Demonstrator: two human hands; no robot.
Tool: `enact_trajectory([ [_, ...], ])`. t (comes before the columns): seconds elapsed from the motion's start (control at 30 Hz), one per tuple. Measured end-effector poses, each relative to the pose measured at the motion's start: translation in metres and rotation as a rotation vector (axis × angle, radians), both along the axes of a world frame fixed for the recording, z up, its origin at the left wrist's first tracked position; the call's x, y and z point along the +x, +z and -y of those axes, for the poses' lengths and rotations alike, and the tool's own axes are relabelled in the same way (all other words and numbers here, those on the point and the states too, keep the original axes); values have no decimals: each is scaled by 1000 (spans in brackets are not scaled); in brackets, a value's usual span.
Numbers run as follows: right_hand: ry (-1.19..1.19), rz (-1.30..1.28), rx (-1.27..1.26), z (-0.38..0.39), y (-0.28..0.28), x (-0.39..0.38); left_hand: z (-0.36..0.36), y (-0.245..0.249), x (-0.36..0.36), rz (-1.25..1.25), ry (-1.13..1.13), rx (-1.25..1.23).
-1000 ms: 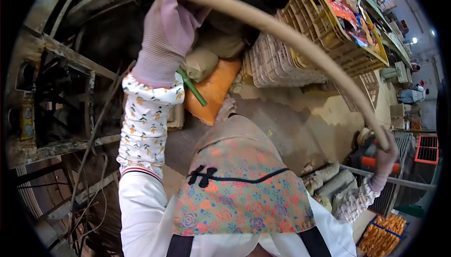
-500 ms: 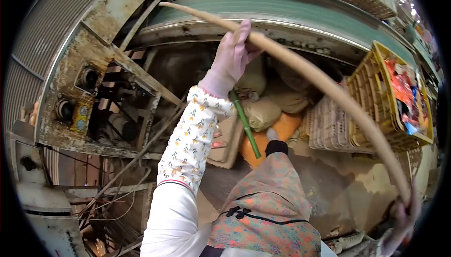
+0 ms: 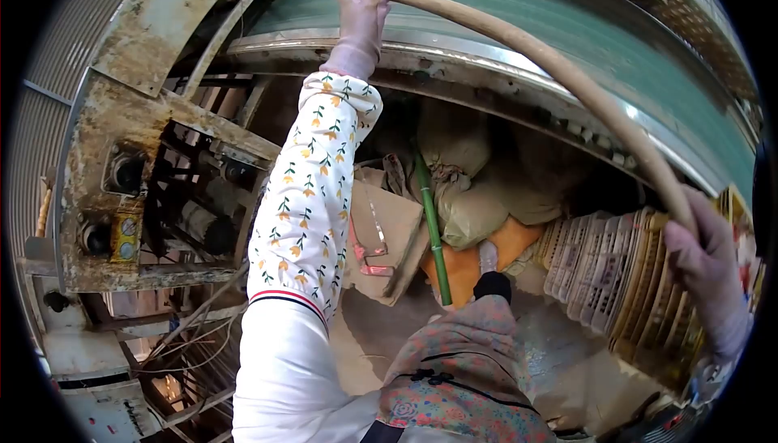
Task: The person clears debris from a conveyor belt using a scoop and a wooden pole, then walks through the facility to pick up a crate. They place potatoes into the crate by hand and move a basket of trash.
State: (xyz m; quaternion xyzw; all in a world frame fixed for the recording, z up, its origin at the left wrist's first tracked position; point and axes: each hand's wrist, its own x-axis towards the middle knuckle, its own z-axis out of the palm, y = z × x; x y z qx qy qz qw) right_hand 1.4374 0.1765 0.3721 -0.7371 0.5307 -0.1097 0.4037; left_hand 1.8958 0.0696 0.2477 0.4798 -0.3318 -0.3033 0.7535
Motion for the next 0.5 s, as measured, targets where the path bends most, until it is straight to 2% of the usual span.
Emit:
enact_trajectory([
  [0.03, -17, 42, 124, 9, -2, 17, 11, -3, 1, 2, 51, -22],
  [0.07, -42, 78, 246, 17, -4, 35, 22, -6, 3, -69, 80, 120],
  [0.1, -61, 114, 369, 33, -5, 53, 34, -14, 9, -130, -93, 85],
  [0.17, -21, 124, 407, 65, -23, 79, 52, -28, 8, -160, -131, 191],
  [0.27, 87, 79, 419, 113, -37, 116, 69, -36, 21, -11, 14, 176],
  [0.33, 141, 84, 448, 148, -44, 151, 77, -34, 28, 22, -15, 183],
  [0.4, 215, 255, 581, 182, -70, 184, 94, -44, 52, 37, -65, 186],
  [0.43, 268, 302, 663, 194, -80, 196, 102, -53, 71, 8, -9, 178],
  [0.5, 426, 336, 265, 200, -109, 196, 124, -77, 107, -69, 86, 172],
])
